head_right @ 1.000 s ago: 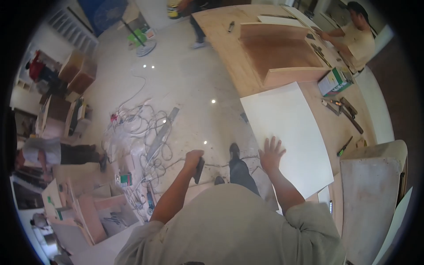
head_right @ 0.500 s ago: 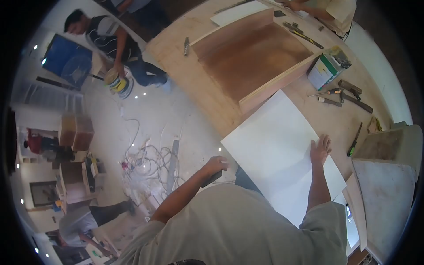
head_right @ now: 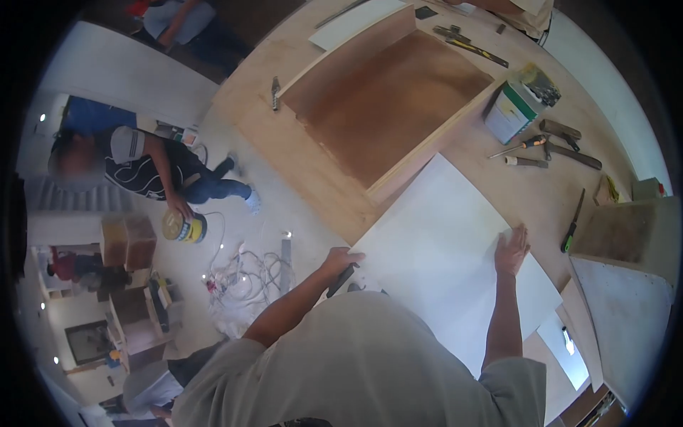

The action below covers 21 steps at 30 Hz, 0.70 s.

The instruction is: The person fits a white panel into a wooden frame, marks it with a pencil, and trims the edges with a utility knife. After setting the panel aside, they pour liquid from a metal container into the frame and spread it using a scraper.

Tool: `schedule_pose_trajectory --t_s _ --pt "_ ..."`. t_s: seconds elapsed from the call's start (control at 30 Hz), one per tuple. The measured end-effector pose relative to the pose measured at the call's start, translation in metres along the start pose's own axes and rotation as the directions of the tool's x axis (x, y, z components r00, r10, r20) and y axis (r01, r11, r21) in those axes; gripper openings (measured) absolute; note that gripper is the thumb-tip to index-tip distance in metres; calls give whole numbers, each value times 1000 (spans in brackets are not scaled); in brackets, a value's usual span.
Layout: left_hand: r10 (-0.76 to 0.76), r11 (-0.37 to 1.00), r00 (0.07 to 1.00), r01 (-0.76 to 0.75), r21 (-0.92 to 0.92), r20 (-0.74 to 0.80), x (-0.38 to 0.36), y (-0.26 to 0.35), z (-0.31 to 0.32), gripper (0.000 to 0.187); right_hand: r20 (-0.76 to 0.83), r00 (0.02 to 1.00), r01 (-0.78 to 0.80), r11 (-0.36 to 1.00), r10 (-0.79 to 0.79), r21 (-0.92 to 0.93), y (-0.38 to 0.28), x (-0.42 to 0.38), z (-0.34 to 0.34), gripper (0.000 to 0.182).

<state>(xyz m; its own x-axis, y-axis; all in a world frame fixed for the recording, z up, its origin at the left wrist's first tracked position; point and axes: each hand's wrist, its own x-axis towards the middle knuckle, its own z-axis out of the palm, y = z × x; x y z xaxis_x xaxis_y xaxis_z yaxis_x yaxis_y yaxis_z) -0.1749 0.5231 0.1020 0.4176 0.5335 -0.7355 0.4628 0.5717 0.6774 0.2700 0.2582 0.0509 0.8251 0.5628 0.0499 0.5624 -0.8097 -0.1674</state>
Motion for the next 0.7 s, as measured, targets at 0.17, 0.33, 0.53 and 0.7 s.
schedule_pose_trajectory --t_s 0.17,0.33,0.53,0.7 --pt "17 993 998 -25 114 67 1 4 -5 32 -3 1000 9 999 -9 44 9 18 -20 45" --pt "68 968 990 -97 233 126 -23 23 -8 35 68 997 12 968 -30 251 -1 24 -84 34" --pt "81 983 984 -105 151 160 -51 10 -30 32 62 997 -58 922 37 384 -8 1 -141 31" --pt "153 981 974 -170 92 167 -53 -8 -58 34 -210 977 76 874 31 480 -60 -47 -228 27"
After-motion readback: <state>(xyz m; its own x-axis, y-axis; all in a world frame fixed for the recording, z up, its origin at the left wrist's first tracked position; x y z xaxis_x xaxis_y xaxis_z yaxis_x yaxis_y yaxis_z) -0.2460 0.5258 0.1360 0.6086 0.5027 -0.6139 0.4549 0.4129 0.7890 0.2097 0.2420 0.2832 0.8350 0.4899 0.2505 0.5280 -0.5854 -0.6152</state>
